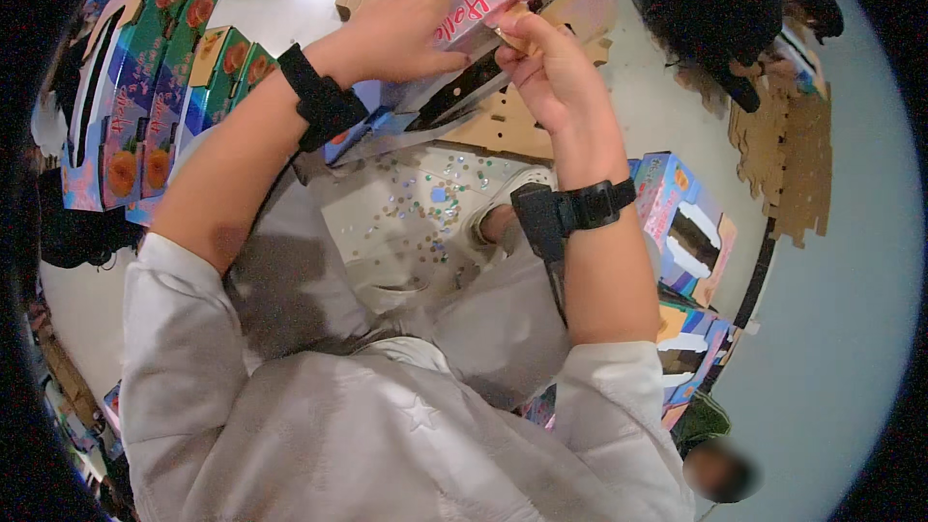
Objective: Folding and assembling cardboard fruit boxes on the floor in a work environment.
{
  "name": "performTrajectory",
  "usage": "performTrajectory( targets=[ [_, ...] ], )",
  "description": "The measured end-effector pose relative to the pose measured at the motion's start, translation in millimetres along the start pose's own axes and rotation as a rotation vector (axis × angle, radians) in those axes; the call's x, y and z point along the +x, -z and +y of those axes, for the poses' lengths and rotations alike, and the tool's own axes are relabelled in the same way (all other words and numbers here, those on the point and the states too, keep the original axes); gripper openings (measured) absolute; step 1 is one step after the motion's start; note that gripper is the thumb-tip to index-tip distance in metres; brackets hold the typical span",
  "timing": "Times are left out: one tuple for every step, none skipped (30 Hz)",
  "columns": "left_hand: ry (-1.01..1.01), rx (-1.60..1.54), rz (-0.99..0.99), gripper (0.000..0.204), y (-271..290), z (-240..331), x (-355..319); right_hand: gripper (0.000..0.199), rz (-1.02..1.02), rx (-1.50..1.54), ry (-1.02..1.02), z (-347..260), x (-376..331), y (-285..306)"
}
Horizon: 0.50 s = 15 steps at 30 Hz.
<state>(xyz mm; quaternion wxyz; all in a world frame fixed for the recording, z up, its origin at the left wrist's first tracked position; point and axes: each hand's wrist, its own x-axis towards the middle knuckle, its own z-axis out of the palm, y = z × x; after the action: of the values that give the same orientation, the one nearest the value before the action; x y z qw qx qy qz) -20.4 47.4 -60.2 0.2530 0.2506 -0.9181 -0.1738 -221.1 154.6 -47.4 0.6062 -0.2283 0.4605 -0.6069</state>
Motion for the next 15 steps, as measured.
performTrajectory(
  targets=[
    [-0.030, -0.014, 0.039, 0.093, 1, -2, 2, 0.012, -0.019, 0.038, -0.010, 0, 1, -1],
    [-0.037, -0.002, 0.008, 0.092, 3, -4, 4, 0.012, -0.032, 0.072, 0.002, -2, 2, -1],
    [-0.037, 0.023, -0.018, 0.091, 5, -6, 6, 0.012, -0.039, 0.059, -0.004, -3, 2, -2],
    [-0.045, 0.027, -0.023, 0.093, 6, -7, 8, 0.012, -0.019, 0.063, -0.006, -5, 3, -3],
    [-0.050, 0.023, -0.028, 0.093, 8, -8, 11, 0.013, 0.001, 0.069, -0.006, -7, 4, -4],
    [-0.059, 0.010, -0.038, 0.094, 10, -9, 14, 0.015, 0.012, 0.042, -0.010, -9, 4, -4],
    [-0.052, 0.016, -0.055, 0.094, 12, -9, 17, 0.015, 0.006, 0.038, 0.006, -11, 5, -4],
    [-0.050, 0.003, -0.067, 0.094, 13, -9, 20, 0.017, 0.006, 0.047, -0.014, -13, 5, -3],
    [-0.077, -0.004, -0.044, 0.094, 14, -10, 23, 0.019, -0.055, 0.068, -0.029, -15, 6, -2],
    [-0.067, 0.014, -0.068, 0.094, 15, -11, 27, 0.023, -0.075, 0.069, -0.025, -15, 7, 0],
    [-0.051, 0.034, -0.099, 0.094, 14, -13, 29, 0.023, 0.014, 0.045, -0.028, -15, 9, 1],
    [-0.051, 0.033, -0.105, 0.094, 13, -14, 30, 0.024, 0.008, 0.058, -0.058, -14, 11, 2],
    [-0.062, 0.028, -0.098, 0.094, 12, -17, 32, 0.025, -0.031, 0.080, -0.065, -13, 13, 2],
    [-0.080, 0.028, -0.097, 0.094, 11, -19, 32, 0.025, -0.003, 0.073, -0.084, -11, 15, 3],
    [-0.087, 0.041, -0.080, 0.094, 9, -22, 32, 0.025, 0.010, 0.075, -0.091, -9, 17, 3]
  ],
)
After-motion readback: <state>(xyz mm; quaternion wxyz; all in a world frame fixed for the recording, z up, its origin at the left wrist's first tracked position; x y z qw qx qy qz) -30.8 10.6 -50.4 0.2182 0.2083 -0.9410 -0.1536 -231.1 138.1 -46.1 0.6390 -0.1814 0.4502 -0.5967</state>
